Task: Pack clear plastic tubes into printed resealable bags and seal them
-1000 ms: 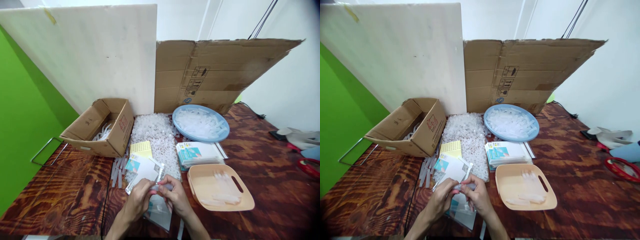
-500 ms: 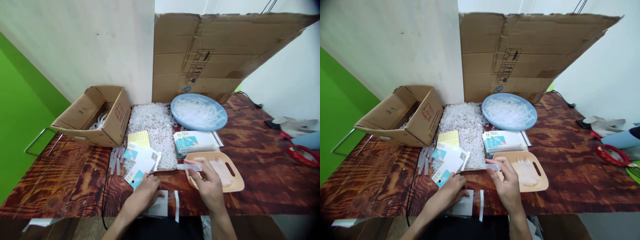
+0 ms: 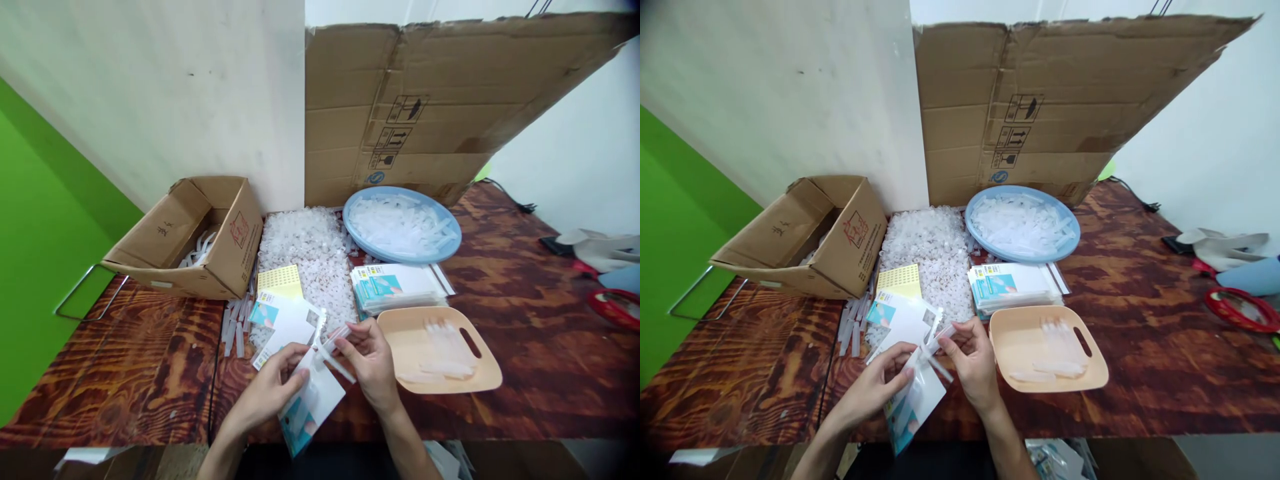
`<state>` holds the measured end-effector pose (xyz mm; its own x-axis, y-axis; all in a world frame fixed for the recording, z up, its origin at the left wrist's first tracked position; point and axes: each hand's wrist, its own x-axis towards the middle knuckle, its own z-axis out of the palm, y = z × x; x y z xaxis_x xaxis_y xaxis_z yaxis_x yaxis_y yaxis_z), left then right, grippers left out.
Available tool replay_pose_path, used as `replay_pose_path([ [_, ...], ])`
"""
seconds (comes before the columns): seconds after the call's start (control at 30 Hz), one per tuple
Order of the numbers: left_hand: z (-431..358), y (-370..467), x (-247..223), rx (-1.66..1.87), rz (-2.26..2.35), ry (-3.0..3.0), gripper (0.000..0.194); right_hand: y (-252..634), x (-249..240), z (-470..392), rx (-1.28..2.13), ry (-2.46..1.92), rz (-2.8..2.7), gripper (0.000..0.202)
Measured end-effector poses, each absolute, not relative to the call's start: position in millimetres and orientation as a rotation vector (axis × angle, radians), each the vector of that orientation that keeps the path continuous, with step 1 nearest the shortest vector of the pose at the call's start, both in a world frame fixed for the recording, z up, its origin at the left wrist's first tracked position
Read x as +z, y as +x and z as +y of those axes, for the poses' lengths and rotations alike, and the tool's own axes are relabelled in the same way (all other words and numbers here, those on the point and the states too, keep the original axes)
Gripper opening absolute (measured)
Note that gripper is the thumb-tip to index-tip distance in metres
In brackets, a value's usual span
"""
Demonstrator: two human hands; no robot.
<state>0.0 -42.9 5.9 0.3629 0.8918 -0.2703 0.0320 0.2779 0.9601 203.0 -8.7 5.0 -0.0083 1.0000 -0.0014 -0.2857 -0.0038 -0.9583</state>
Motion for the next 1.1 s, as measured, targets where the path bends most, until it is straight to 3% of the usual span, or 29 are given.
replay_pose_path([
  [0.27, -43.2, -14.5, -6.0, 0.706, 0.980, 0.980, 0.059, 208.0, -12.6, -4.0, 1.455, -1.047, -1.042, 0.031],
  [0.47, -33.5, -15.5, -4.5, 0.727, 0.996, 0.928, 0.042, 206.6, -7.7, -0.5, 1.399, -0.989, -1.426, 0.029],
  [0.63, -31.8, -15.0, -5.3, 0.774, 1.005, 0.892, 0.039, 208.6, 7.2, -1.4, 1.458, -0.824, -1.784, 0.054],
  [0.73, -30.6, -16.1, -10.0, 0.780, 1.019, 0.913, 0.041, 207.0, 0.5, -1.7, 1.523, -0.840, -1.737, 0.057],
  [0.83, -28.3, -16.7, -12.1, 0.856, 1.210, 0.956, 0.044, 202.2, -13.1, -1.5, 1.360, -0.999, -1.369, 0.056],
  [0.97, -28.7, -7.7, 2.2, 1.117, 1.609, 1.303, 0.036, 192.5, -12.3, -2.5, 1.200, -1.101, -1.136, 0.037],
  [1.1, -34.5, 13.5, 30.7, 1.069, 1.459, 2.111, 0.041, 183.0, 11.7, -1.6, 1.111, -1.086, -1.405, 0.035],
])
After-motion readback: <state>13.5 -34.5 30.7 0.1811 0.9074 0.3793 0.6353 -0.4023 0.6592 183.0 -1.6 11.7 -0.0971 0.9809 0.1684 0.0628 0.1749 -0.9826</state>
